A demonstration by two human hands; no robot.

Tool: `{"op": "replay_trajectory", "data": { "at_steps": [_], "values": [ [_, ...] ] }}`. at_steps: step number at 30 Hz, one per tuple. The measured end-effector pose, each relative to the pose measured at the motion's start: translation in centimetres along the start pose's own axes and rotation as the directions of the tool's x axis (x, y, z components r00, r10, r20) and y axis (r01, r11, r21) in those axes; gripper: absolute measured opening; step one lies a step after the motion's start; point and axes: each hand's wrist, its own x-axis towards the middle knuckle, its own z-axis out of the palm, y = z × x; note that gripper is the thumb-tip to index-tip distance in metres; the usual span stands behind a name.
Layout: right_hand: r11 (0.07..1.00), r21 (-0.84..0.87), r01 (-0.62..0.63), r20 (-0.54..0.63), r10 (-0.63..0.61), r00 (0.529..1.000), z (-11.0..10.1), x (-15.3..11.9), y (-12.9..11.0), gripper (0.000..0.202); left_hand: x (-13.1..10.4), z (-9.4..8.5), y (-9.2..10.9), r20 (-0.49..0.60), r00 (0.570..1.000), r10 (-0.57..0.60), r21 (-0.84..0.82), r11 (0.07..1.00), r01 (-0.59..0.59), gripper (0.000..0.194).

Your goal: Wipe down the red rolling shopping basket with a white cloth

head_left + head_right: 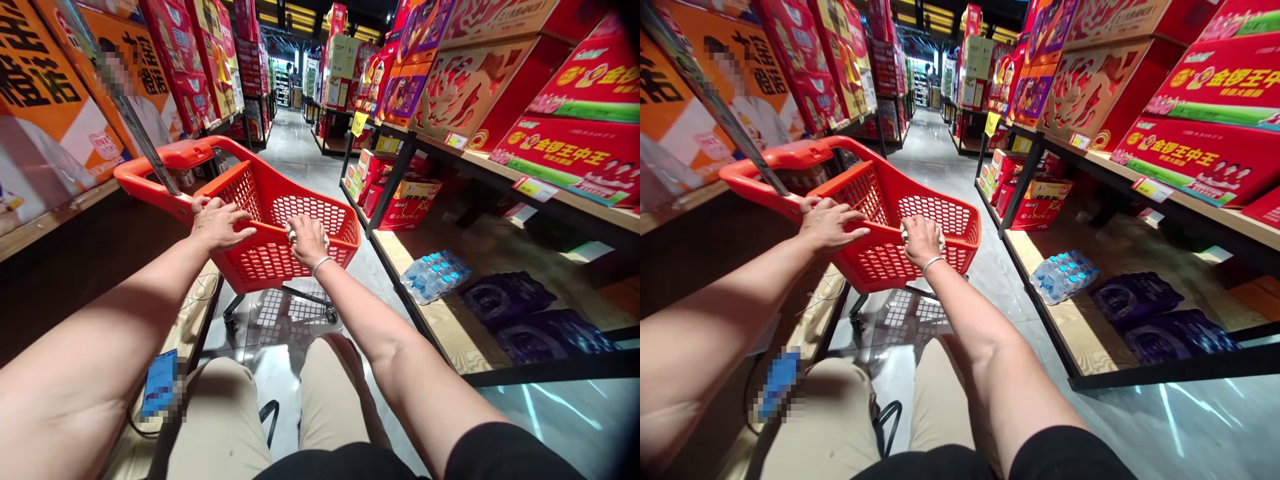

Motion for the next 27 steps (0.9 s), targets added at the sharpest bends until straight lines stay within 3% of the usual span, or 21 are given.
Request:
{"op": "replay_trajectory", "data": {
  "at_steps": [2, 4, 8, 10, 12, 16, 19, 23, 27],
  "values": [
    [0.996, -0.003, 0.089, 0.040, -0.089, 0.995, -0.1, 0.4, 1.4, 0.047, 0.5, 0.2, -0.4, 0.023, 1.000, -0.002, 0.004, 1.000, 0.002, 0.051],
    [0.992, -0.018, 0.124, 0.062, -0.122, 0.991, -0.9, -0.2, 4.6, 0.047, 1.0, 0.2, -0.7, 0.060, 0.998, -0.019, 0.005, 1.000, 0.018, 0.053],
    [1.000, -0.027, 0.003, 0.030, -0.002, 1.000, -3.0, -2.9, 12.2, 0.045, 2.1, 0.1, -0.9, 0.147, 0.987, -0.068, 0.024, 0.998, 0.065, 0.057],
    [0.999, 0.003, -0.037, -0.001, 0.037, 0.999, -3.3, -3.9, 14.3, 0.040, 2.6, -0.1, -0.6, 0.176, 0.980, -0.097, 0.038, 0.995, 0.092, 0.057],
    [0.997, 0.025, -0.066, -0.050, 0.068, 0.996, -2.6, -4.4, 14.2, 0.040, 2.9, -0.2, 0.4, 0.200, 0.972, -0.123, 0.058, 0.992, 0.114, 0.057],
    [0.980, 0.013, -0.199, -0.219, 0.197, 0.956, 0.5, -4.8, 10.2, 0.061, 2.8, 0.4, 5.2, 0.267, 0.964, -0.012, 0.032, 0.999, 0.003, 0.062],
    [0.995, 0.006, -0.096, -0.209, 0.095, 0.973, 1.4, -5.3, 8.5, 0.066, 2.6, 1.7, 9.6, 0.305, 0.950, 0.064, -0.053, 0.997, -0.050, 0.070],
    [0.997, 0.034, 0.062, -0.145, -0.056, 0.988, 0.2, -5.7, 11.0, 0.059, 2.8, 3.3, 12.7, 0.262, 0.962, 0.071, -0.127, 0.991, -0.039, 0.065],
    [0.995, 0.080, 0.061, -0.286, -0.036, 0.958, 0.6, -7.1, 13.8, 0.043, 3.2, 3.8, 12.9, 0.249, 0.968, 0.039, -0.207, 0.978, 0.014, 0.056]
  ]
}}
